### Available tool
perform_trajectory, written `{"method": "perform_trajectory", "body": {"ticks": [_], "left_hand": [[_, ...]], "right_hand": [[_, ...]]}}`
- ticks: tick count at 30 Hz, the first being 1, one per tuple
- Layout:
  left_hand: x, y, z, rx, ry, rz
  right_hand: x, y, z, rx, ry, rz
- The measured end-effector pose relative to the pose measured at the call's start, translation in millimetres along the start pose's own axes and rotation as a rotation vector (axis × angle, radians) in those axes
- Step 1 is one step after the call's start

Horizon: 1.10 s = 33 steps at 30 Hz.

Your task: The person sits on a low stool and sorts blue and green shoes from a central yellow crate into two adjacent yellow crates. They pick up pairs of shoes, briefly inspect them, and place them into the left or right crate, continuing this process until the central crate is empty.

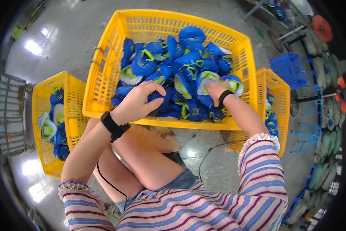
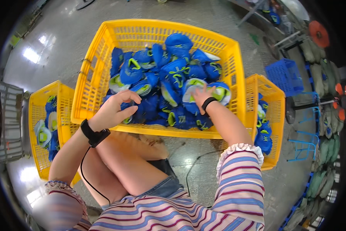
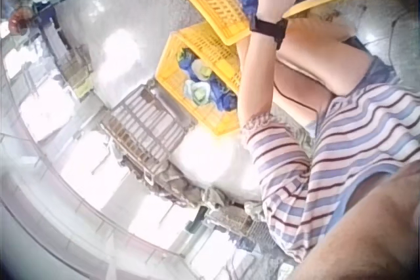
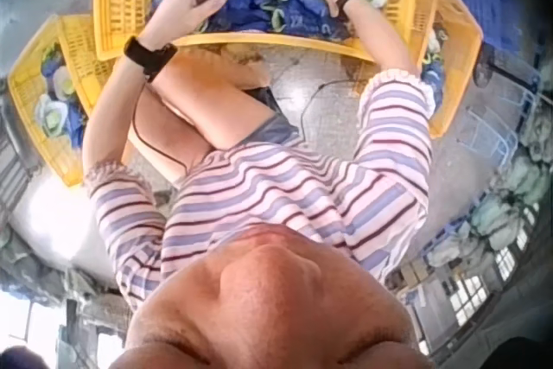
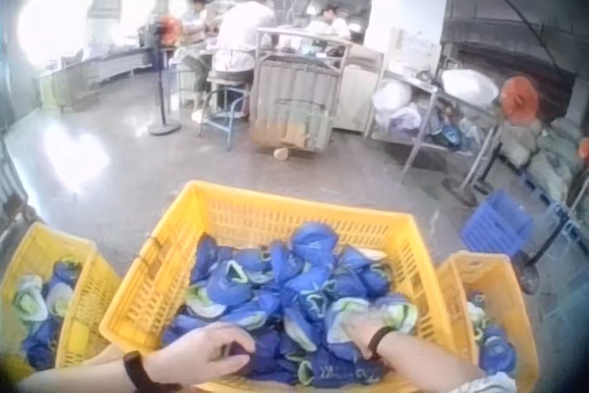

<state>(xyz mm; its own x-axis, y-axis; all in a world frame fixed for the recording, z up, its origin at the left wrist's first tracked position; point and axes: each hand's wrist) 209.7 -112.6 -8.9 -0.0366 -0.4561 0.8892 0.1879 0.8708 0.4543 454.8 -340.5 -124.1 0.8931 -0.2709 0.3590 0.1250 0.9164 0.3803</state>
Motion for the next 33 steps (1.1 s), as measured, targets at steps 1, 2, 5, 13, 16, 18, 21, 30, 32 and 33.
{"method": "perform_trajectory", "body": {"ticks": [1,2,5,13,16,18,21,30,32,33], "left_hand": [[5,7,10,-0.046,0.010,-0.065],[3,13,25,-0.032,0.011,-0.092],[-5,28,70,0.053,0.227,0.068],[-3,16,86,0.138,0.220,0.171],[5,20,72,0.097,0.184,0.168],[6,18,60,0.131,0.170,0.158],[2,6,31,0.103,0.142,0.212],[49,-42,-37,-0.045,-0.026,1.422],[48,-32,-38,0.059,-0.305,1.652],[50,-28,-34,0.171,-0.264,1.576]], "right_hand": [[7,5,-3,-0.088,0.004,-0.102],[17,14,-3,-0.158,0.074,-0.228],[74,9,-42,-0.112,0.568,-1.065],[25,-29,-88,0.074,0.098,-0.477],[18,-37,-67,0.180,0.114,-0.595],[28,-40,-48,0.299,0.066,-0.744],[48,-22,-11,0.758,0.118,-1.044],[-21,55,157,1.700,0.211,-0.694],[-50,37,159,1.630,0.372,-0.537],[-61,35,161,1.591,0.496,-0.523]]}}
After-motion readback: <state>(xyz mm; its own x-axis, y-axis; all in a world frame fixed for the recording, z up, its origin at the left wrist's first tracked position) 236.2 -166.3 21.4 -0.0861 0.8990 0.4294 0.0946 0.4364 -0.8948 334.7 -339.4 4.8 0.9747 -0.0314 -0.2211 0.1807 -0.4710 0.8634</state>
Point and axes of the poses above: each hand's wrist, its own z-axis away from the middle knuckle, its own y-axis out of the back of the hand, x = y × z, and after that the axes turned 15 degrees about -x, right-handed
